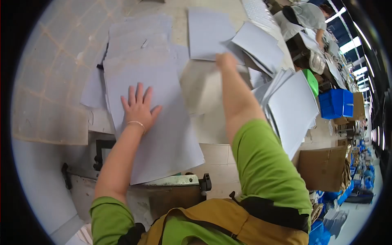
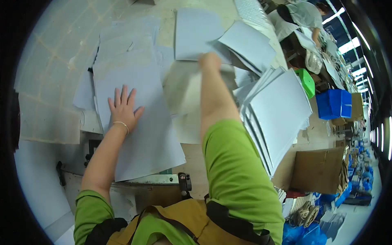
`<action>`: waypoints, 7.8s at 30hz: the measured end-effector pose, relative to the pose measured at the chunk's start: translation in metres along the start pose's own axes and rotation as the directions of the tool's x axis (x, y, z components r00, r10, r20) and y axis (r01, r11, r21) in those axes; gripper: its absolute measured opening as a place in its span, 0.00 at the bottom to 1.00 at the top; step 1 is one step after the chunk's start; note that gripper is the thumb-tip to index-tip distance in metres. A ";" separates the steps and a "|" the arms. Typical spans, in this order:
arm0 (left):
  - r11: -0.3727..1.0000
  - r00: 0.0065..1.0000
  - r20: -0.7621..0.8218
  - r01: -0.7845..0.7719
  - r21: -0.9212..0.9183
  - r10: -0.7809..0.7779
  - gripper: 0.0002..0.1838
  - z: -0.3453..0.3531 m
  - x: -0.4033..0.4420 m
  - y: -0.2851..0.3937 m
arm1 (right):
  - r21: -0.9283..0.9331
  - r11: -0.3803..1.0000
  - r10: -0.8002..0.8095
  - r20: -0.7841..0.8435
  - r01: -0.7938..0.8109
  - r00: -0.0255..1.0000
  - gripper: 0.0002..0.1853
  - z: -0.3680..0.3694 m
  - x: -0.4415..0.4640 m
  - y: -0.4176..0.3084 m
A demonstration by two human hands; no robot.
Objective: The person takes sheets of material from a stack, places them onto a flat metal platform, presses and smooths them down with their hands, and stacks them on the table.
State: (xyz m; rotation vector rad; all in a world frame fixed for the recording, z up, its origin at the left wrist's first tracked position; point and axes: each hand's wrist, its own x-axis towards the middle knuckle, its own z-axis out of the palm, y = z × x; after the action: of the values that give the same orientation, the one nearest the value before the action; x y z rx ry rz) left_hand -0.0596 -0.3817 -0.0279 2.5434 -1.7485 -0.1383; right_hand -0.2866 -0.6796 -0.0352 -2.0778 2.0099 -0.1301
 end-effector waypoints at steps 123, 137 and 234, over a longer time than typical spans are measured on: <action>0.905 0.887 -0.276 -0.412 -0.108 0.371 0.26 -0.017 -0.368 -0.148 | 0.416 0.472 -0.856 0.427 0.778 0.291 0.18 -0.004 -0.721 -0.044; 0.871 0.892 -0.143 -0.451 -0.194 0.430 0.34 -0.014 -0.340 -0.191 | -0.134 0.961 -0.226 0.114 0.241 0.967 0.32 0.028 -0.625 -0.095; 0.641 0.858 -0.462 -0.226 -0.733 -0.226 0.28 -0.124 -0.389 -0.233 | 0.281 0.913 -0.320 0.042 0.296 0.946 0.11 -0.032 -0.619 -0.063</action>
State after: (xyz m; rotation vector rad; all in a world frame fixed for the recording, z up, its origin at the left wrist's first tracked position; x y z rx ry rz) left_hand 0.0314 0.0640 0.0911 1.7086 -1.1117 -0.1407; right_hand -0.2615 -0.0668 0.0768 -2.1602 1.5025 -0.3451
